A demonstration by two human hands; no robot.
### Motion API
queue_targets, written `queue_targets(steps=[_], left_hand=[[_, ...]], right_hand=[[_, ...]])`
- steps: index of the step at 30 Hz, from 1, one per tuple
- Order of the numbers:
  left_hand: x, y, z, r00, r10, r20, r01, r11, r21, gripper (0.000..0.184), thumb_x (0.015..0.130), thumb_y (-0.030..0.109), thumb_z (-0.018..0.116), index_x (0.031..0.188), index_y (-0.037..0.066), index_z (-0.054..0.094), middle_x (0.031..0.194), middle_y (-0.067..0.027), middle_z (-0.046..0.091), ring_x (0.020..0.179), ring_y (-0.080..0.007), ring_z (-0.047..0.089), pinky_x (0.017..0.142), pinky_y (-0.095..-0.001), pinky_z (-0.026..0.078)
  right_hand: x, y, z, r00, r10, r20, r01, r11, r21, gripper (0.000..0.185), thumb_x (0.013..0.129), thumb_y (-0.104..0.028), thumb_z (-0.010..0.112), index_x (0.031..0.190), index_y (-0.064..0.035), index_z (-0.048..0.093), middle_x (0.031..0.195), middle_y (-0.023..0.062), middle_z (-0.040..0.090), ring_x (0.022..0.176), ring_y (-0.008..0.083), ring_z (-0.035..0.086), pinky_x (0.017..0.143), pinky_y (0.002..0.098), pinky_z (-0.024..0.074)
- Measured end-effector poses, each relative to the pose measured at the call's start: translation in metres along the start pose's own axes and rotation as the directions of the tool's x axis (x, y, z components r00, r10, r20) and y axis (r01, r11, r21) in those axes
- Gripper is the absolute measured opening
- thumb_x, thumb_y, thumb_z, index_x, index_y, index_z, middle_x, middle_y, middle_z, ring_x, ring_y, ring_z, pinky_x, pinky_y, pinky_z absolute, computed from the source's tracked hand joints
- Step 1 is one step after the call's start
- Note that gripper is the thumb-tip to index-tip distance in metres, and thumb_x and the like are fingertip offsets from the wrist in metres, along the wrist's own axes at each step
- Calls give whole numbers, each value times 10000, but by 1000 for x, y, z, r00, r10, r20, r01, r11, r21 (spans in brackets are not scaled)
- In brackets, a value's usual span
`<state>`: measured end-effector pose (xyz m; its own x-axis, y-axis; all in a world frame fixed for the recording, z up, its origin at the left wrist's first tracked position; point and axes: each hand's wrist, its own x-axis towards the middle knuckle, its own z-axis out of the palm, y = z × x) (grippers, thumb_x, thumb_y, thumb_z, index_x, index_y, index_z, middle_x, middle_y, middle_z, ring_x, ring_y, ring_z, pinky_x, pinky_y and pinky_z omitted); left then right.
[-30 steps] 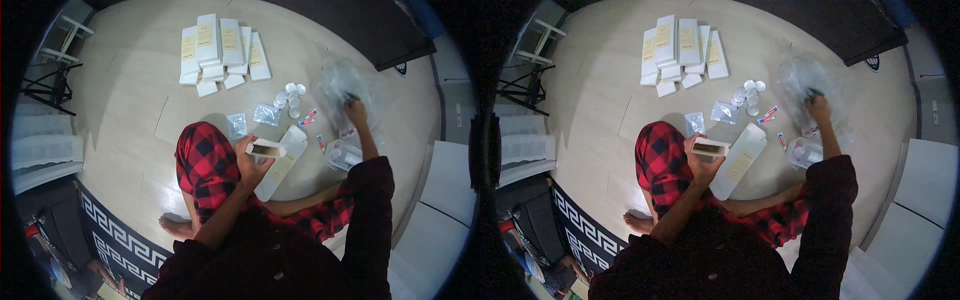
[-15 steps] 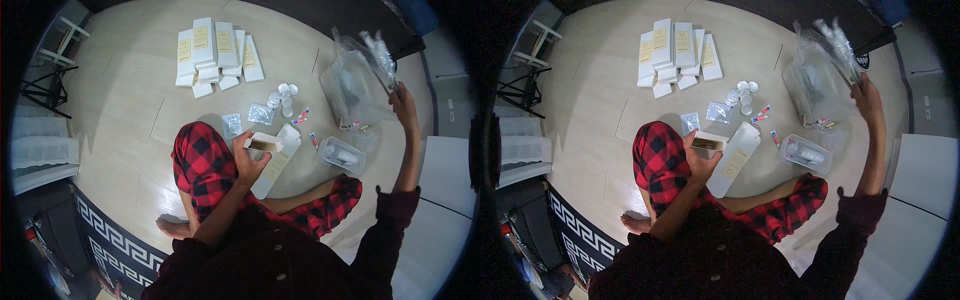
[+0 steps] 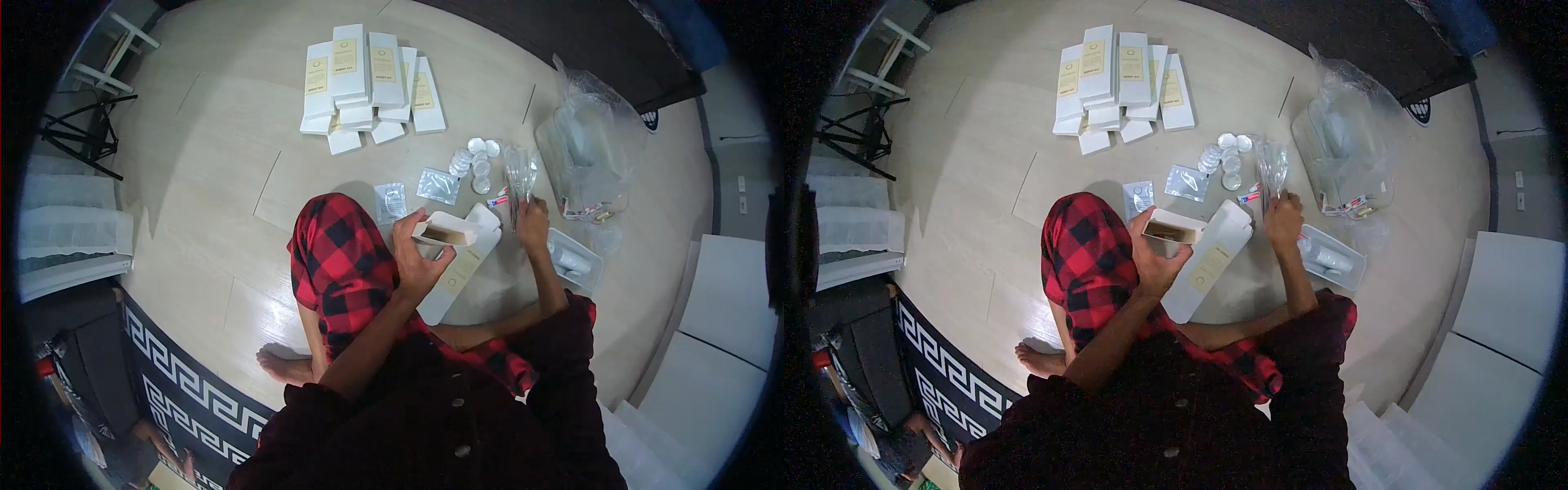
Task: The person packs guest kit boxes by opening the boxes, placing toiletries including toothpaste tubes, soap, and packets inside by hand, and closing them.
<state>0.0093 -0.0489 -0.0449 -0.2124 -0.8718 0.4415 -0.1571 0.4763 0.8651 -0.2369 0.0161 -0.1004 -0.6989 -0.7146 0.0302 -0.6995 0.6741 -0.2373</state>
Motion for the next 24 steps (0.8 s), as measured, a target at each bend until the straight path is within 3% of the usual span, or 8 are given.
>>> queue_targets(steps=[3,5,7,9,12,16,19,24], left_hand=[[1,2,-1,1000,-17,-3,17,999,-34,732,544,-2,713,1207,2,403,1044,-167,502,959,-328,496,854,-412,403],[2,3,-2,999,-39,4,39,999,-27,733,545,-4,712,1210,1,403,1047,-167,501,967,-329,494,856,-412,403],[3,10,-3,998,-58,15,58,998,-18,734,546,-5,711,1212,1,403,1050,-167,499,975,-330,492,858,-413,403],[7,27,-3,992,-116,45,118,992,-41,738,546,-5,715,1215,3,403,1054,-166,498,986,-329,487,858,-411,403],[3,48,-8,996,-36,82,41,998,-49,786,553,13,748,1239,9,364,1097,-162,458,1016,-292,491,885,-372,411],[3,73,-8,973,208,-100,-228,938,-263,880,474,20,809,1237,41,370,1037,-157,508,979,-312,484,844,-400,404],[2,85,-7,970,214,-115,-237,938,-254,904,461,26,824,1237,52,362,1047,-139,507,990,-315,479,849,-402,402],[-6,90,-7,981,180,-69,-191,953,-233,907,461,28,823,1242,59,363,1055,-124,506,996,-320,475,860,-405,395]], right_hand=[[3,14,-13,975,-105,-195,189,854,486,232,897,-145,492,1072,-2,548,944,176,558,833,323,578,805,440,449],[-20,-50,-99,989,94,111,-139,379,915,185,918,-139,482,1070,-43,525,902,109,582,845,266,578,880,410,424],[-38,-78,-143,1000,-29,12,-13,-60,998,176,944,-209,460,1047,-68,480,896,90,613,957,263,580,945,391,390],[-60,-113,-196,984,-152,-90,67,-145,987,221,952,-309,429,1015,-98,451,961,122,632,1101,316,525,1001,449,327],[-83,-134,-216,850,-249,-465,460,-80,884,286,963,-380,346,1008,-125,466,1053,102,633,1246,341,391,1075,497,187],[-115,-150,-215,744,-317,-588,630,42,775,331,944,-435,364,890,-135,493,1140,126,599,1298,369,298,1082,526,115],[-131,-148,-210,734,-323,-598,679,376,630,470,937,-478,337,681,-148,554,1229,152,524,1295,395,287,1065,558,115],[-145,-138,-221,626,-125,-770,774,219,594,423,938,-434,375,727,-118,560,1278,156,465,1298,406,270,1075,533,130]])
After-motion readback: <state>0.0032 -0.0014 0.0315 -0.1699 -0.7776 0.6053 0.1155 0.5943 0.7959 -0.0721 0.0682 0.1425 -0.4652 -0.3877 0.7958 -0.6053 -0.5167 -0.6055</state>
